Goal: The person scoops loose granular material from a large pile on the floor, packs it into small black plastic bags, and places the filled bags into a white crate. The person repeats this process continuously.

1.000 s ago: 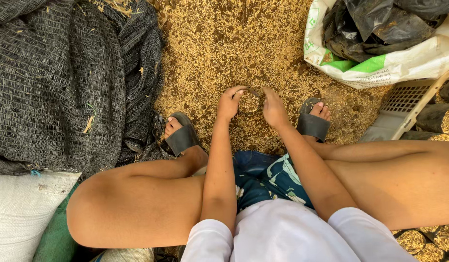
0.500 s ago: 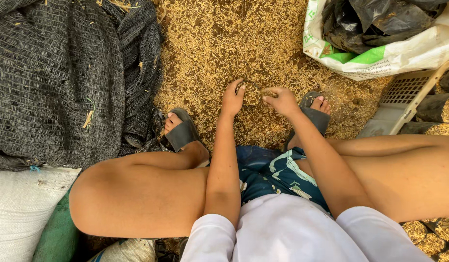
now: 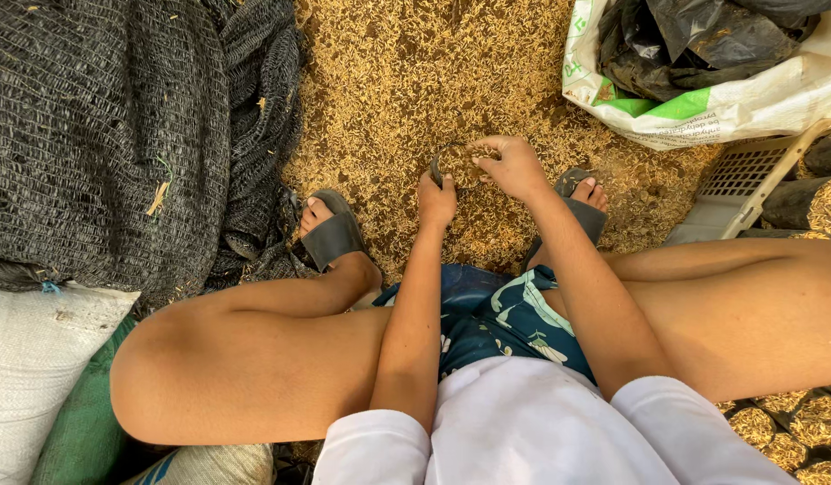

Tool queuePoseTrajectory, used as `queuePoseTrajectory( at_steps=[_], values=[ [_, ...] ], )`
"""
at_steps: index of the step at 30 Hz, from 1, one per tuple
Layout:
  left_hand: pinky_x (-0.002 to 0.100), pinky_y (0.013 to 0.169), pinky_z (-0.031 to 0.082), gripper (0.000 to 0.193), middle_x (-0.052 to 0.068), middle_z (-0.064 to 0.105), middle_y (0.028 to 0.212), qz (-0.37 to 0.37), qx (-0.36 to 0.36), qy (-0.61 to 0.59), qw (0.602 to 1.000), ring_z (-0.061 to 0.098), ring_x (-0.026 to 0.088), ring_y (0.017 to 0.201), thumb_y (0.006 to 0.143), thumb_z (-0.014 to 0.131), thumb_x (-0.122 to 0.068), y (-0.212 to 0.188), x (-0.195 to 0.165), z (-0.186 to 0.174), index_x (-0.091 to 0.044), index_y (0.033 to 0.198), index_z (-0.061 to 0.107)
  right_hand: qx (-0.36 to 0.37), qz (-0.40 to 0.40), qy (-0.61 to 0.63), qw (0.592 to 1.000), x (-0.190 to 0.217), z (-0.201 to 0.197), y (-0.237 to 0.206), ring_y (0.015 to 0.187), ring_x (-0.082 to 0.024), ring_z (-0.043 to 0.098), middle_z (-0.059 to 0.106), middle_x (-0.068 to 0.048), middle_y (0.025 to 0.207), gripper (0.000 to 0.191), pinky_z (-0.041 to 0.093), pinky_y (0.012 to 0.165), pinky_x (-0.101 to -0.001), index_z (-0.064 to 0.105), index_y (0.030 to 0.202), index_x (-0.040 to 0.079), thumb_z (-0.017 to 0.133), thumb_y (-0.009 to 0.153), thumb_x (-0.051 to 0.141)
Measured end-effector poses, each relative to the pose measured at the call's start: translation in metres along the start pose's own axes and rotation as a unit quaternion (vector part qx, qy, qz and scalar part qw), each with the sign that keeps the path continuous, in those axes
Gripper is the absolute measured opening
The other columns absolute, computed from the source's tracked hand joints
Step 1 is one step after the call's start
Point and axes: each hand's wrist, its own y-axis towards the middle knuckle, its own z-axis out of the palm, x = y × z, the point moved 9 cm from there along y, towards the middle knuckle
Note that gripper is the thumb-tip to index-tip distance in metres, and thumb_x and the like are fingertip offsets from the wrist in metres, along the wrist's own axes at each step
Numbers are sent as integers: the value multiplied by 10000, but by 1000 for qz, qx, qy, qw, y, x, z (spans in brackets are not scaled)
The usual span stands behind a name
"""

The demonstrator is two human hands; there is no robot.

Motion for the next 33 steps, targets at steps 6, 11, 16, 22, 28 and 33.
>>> queuePoseTrajectory(
  at_steps=[6,11,16,22,28,33],
  values=[
    [464,921,524,502,163,684,1108,-49,9,29,998,688,307,988,986,570,-343,0,11,-3,-8,1352,493,81,-28,-48,995,-5,12,5,745,-160,755,706,-118,1256,375,585,665,-313,700,1293,129,624,931,69],
    [413,752,598,518,118,730,924,-102,85,27,991,710,238,812,1011,550,-456,-2,20,6,23,1204,594,60,-58,-59,995,-3,15,1,827,-169,747,784,-105,1147,348,599,764,-342,717,1306,155,677,961,175],
    [330,655,609,556,35,742,857,-144,136,-12,980,716,148,758,972,541,-564,1,25,12,-36,1006,709,-30,-23,-283,959,-5,17,-7,882,-254,719,741,-80,1070,228,589,763,-431,764,1064,142,766,904,304],
    [319,681,613,530,57,719,864,-148,163,-49,974,698,159,769,979,615,-532,5,28,20,-17,992,737,-81,-86,-371,921,6,34,-15,863,-340,711,666,-159,1054,331,587,692,-453,698,1044,24,807,852,269],
    [316,685,615,402,28,743,847,-125,181,-13,975,710,142,766,955,648,-427,14,31,12,-44,980,767,-59,-44,-164,984,-15,24,-4,848,-277,730,731,-161,1059,194,582,769,-395,726,1092,45,740,945,171],
    [439,862,598,630,148,750,999,-52,90,209,972,727,282,912,914,711,-562,17,3,-14,13,1168,687,-35,-69,42,996,-13,3,2,907,-243,742,790,-129,1085,263,591,806,-367,748,1201,103,675,954,155]
  ],
)
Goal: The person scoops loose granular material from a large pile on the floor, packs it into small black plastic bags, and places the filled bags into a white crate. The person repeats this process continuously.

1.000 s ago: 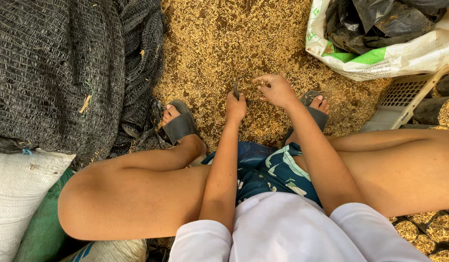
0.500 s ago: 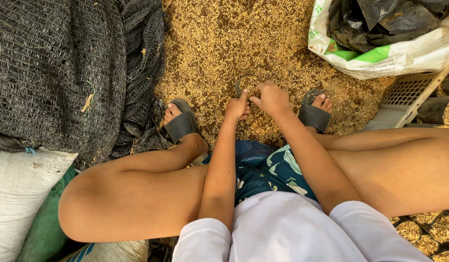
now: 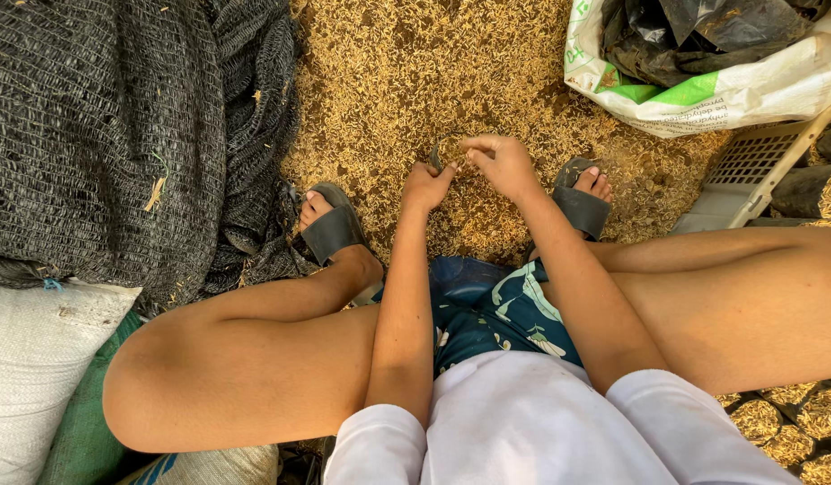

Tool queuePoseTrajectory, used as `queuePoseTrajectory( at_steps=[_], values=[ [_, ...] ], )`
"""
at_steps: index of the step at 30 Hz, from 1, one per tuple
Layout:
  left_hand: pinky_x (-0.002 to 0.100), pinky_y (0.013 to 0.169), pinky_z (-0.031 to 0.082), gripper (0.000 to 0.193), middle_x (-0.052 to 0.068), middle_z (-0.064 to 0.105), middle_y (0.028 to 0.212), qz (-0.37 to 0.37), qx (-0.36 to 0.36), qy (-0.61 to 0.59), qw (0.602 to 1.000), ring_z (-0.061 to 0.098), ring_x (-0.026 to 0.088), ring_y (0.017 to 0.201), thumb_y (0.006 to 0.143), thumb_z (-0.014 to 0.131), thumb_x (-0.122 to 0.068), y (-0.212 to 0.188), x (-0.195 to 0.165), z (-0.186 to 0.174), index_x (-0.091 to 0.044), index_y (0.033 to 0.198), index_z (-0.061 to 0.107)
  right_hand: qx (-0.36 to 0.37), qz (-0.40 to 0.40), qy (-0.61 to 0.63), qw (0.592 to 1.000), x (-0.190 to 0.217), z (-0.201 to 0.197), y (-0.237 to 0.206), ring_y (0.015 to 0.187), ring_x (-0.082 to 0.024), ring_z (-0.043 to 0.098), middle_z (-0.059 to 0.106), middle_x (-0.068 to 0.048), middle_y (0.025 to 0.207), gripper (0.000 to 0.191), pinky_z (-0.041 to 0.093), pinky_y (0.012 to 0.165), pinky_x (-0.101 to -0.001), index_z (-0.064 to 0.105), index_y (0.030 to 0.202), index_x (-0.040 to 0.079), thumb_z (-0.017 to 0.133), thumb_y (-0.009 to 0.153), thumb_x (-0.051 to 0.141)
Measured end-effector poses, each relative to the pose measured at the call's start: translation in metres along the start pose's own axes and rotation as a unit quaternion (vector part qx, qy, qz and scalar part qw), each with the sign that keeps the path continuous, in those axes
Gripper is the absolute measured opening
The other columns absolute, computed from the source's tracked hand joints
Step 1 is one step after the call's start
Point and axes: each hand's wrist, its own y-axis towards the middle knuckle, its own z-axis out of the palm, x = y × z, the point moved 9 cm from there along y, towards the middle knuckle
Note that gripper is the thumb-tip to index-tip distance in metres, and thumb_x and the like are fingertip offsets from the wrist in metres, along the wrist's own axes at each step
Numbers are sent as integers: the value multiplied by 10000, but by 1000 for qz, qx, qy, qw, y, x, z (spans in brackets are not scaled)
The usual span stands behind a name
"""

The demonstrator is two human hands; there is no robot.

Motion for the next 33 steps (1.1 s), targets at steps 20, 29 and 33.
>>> queuePoseTrajectory(
  at_steps=[20,29,33],
  values=[
    [452,1016,497,610,170,703,1257,122,-119,-173,970,662,330,1168,1061,346,-566,16,-10,-17,-134,1297,706,145,198,-28,969,-64,21,-10,828,-228,799,781,-213,1036,466,632,700,-364,689,1258,-38,738,923,283],
    [424,1113,420,678,154,634,1399,146,-63,-195,968,587,318,1312,1058,241,-560,4,-9,-12,-123,1398,633,88,126,-113,982,-9,11,5,783,-227,778,786,-181,1031,419,588,707,-356,700,1312,89,761,912,199],
    [422,1147,394,753,172,624,1426,168,-62,-228,957,568,325,1344,1066,175,-581,4,-9,-15,-79,1404,623,50,69,-221,972,3,17,0,909,-287,722,749,-153,1073,316,552,840,-429,709,1199,146,786,896,186]
  ],
)
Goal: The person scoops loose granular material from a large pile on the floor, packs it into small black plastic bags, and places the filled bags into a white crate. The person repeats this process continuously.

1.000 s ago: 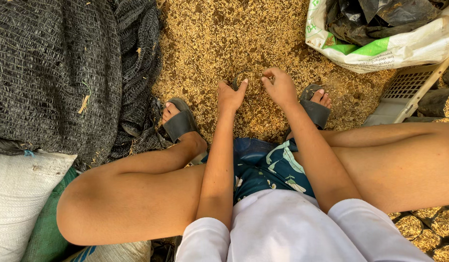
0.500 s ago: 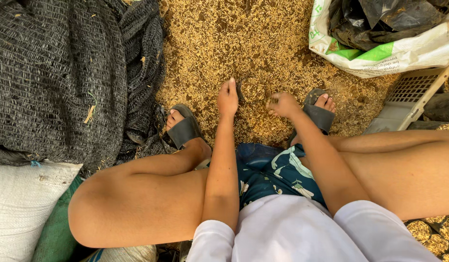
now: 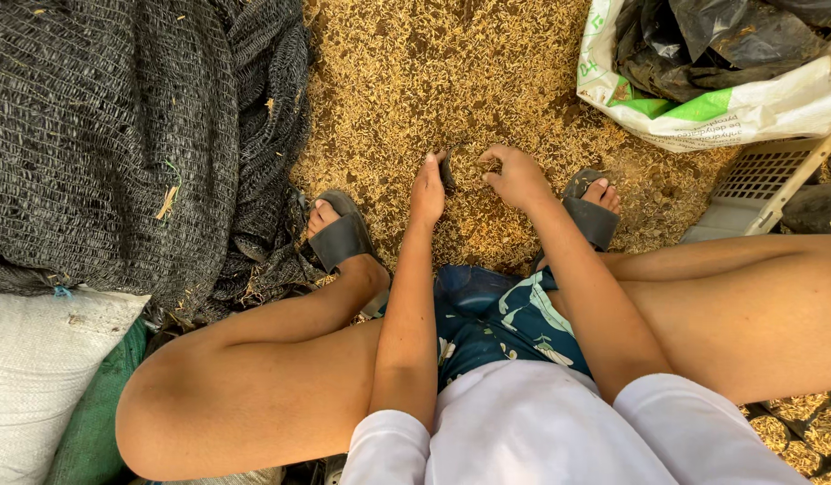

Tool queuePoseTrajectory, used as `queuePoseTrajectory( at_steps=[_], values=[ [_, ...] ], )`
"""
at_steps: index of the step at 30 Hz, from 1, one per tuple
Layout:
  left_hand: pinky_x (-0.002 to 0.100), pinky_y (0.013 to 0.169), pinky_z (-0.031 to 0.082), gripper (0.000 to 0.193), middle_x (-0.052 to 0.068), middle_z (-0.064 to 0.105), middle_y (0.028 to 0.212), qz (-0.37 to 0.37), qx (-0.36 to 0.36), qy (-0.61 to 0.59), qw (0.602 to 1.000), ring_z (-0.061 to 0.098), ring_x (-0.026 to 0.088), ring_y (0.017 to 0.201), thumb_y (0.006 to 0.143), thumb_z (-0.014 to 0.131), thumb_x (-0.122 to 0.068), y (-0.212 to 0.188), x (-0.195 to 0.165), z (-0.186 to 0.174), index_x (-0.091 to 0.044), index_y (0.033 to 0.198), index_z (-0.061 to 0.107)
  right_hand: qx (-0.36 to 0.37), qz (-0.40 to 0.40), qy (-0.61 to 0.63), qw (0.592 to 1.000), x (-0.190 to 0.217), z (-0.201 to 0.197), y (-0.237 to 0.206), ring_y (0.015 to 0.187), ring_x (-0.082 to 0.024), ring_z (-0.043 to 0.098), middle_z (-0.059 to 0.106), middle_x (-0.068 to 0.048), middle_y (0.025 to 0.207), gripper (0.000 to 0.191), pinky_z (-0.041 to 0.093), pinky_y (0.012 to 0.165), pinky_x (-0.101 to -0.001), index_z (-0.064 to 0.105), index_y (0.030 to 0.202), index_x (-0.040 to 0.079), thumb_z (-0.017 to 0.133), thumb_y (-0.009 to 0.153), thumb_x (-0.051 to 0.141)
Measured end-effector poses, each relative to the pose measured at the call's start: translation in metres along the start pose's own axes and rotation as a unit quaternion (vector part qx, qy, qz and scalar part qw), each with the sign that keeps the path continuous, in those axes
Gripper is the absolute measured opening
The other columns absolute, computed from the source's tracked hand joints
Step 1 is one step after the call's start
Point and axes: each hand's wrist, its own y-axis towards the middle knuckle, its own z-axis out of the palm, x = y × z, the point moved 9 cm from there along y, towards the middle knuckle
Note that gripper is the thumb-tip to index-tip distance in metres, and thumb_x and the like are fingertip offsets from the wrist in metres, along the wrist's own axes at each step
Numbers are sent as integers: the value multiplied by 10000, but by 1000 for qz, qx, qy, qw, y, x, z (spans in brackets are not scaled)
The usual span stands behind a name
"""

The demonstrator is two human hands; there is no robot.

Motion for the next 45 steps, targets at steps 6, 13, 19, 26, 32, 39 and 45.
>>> queuePoseTrajectory(
  at_steps=[6,13,19,26,32,39,45],
  values=[
    [420,1161,361,823,165,592,1460,-36,8,2,999,525,330,1379,1033,100,-617,0,9,3,-86,1426,591,-60,19,-74,995,-14,6,-6,1008,-362,654,575,-133,1189,334,540,830,-484,609,1171,144,779,886,179],
    [437,1170,367,825,166,591,1457,-36,6,24,999,524,341,1385,1035,102,-621,1,7,7,-88,1424,598,-89,-62,23,994,-8,-5,0,961,-321,668,645,-117,1085,186,548,848,-438,648,1139,101,699,964,133],
    [451,1153,369,868,155,597,1436,-41,5,53,998,525,341,1371,1010,48,-658,-1,5,9,-131,1421,603,-95,-88,-9,992,20,-6,9,929,-290,639,606,-117,1090,299,543,824,-427,689,1210,112,741,928,198],
    [452,1155,385,857,148,635,1406,-47,6,31,998,564,336,1346,1010,45,-656,1,5,8,-166,1419,617,-166,-165,-121,965,49,-1,9,1037,-267,633,665,-87,1087,224,558,858,-421,755,1068,113,781,879,231],
    [448,1141,391,721,142,614,1443,-19,-13,44,999,550,328,1357,1042,186,-619,6,-2,9,-179,1409,625,-129,-81,139,979,10,-30,20,737,-206,689,740,-74,880,159,550,695,-375,731,1079,85,691,1004,219],
    [453,1093,456,487,153,575,1446,8,-1,60,998,575,312,1314,1018,516,-452,17,-24,29,-169,1401,622,-150,-152,25,977,10,-50,2,770,-284,689,741,-118,889,160,533,689,-434,737,1084,75,675,1015,206],
    [483,1111,419,462,145,517,1494,-48,15,125,991,518,326,1366,1011,564,-446,19,-26,32,-197,1399,597,-21,-162,128,978,8,-17,-5,849,-285,729,746,-100,954,206,563,771,-431,718,1142,122,659,987,243]
  ],
)
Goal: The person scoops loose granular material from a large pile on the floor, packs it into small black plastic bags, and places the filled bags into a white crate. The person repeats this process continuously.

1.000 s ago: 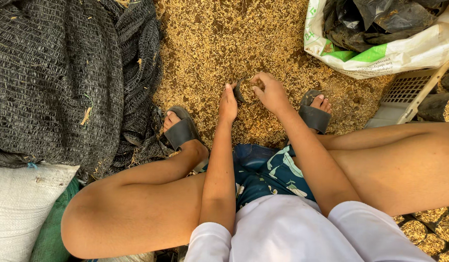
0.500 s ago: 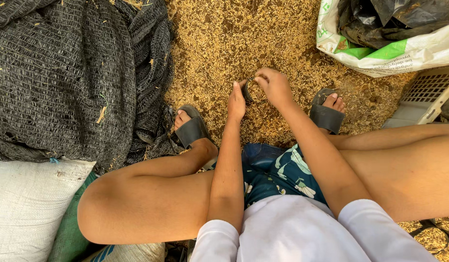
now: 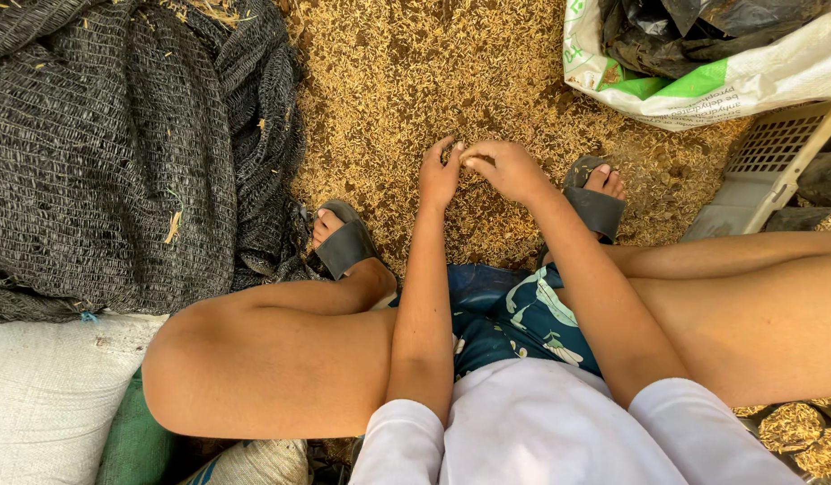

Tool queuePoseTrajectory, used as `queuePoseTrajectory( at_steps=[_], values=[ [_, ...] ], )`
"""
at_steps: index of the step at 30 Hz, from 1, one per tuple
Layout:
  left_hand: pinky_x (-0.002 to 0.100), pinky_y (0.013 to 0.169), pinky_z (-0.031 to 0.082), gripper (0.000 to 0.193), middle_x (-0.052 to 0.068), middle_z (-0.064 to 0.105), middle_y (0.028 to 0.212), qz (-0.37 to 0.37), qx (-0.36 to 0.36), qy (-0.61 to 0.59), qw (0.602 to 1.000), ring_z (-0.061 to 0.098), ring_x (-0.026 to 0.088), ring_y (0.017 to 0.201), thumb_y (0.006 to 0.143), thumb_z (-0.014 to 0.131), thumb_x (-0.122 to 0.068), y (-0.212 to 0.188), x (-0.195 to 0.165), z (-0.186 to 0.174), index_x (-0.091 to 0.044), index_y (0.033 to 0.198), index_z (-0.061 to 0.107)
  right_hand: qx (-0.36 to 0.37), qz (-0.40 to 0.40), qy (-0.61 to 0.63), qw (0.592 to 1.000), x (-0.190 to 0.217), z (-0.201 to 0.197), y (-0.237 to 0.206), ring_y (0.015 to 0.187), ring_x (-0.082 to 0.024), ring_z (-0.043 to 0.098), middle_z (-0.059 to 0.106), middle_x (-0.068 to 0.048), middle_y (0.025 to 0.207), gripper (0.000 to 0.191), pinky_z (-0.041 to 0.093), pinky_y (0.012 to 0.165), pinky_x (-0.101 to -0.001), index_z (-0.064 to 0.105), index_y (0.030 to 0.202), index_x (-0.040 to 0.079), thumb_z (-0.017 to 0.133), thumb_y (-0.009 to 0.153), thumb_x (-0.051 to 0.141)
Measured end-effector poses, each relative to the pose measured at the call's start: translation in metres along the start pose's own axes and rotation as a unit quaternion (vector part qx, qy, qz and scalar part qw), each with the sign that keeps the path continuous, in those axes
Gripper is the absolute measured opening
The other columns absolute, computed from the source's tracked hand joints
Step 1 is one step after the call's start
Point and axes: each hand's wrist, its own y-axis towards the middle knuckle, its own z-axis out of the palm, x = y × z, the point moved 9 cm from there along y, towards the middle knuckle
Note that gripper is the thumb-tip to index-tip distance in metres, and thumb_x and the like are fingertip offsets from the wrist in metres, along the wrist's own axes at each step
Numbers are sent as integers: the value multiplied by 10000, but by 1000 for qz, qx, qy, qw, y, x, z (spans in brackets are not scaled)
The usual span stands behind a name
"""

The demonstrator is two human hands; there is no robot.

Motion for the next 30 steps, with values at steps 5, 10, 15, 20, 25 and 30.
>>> queuePoseTrajectory(
  at_steps=[5,10,15,20,25,30],
  values=[
    [470,1103,433,371,134,505,1509,13,-5,-20,1000,514,319,1368,1031,522,-331,-2,2,0,-253,1378,628,0,80,-169,982,-8,6,-3,1008,-342,665,626,-129,1169,351,542,800,-471,572,1197,103,703,888,208],
    [426,1089,478,398,129,611,1427,62,-35,-47,996,607,295,1289,1068,438,-326,-4,3,-3,-201,1392,631,-24,65,-281,957,9,12,-5,1058,-355,654,602,-147,1175,230,543,849,-490,585,1151,113,672,987,250],
    [445,1114,464,520,159,622,1417,20,-49,-63,997,597,310,1310,1066,470,-479,-4,9,-6,-116,1411,611,-47,131,-207,968,-5,-3,-4,976,-365,654,641,-156,1152,275,525,845,-484,548,1176,44,563,1033,278],
    [482,1105,442,688,171,474,1499,-14,1,-5,1000,491,346,1373,898,696,-528,-4,10,-5,-149,1450,536,-73,173,84,979,-29,-30,1,952,-273,650,653,-150,1101,333,542,859,-425,561,1224,70,412,1115,347],
    [500,1113,423,613,179,455,1518,58,25,-46,997,466,363,1391,925,717,-392,0,9,-1,-163,1467,547,-196,191,241,931,-44,-37,-9,1084,-230,660,603,-127,1324,413,550,930,-406,469,1423,92,405,1088,324],
    [485,1136,433,427,135,587,1476,113,17,-44,992,550,323,1360,963,665,-222,-1,8,-5,-127,1379,642,-43,120,-211,969,-1,14,-19,1555,-309,331,355,-161,1672,637,325,1241,-506,343,1589,39,480,1031,312]
  ],
)
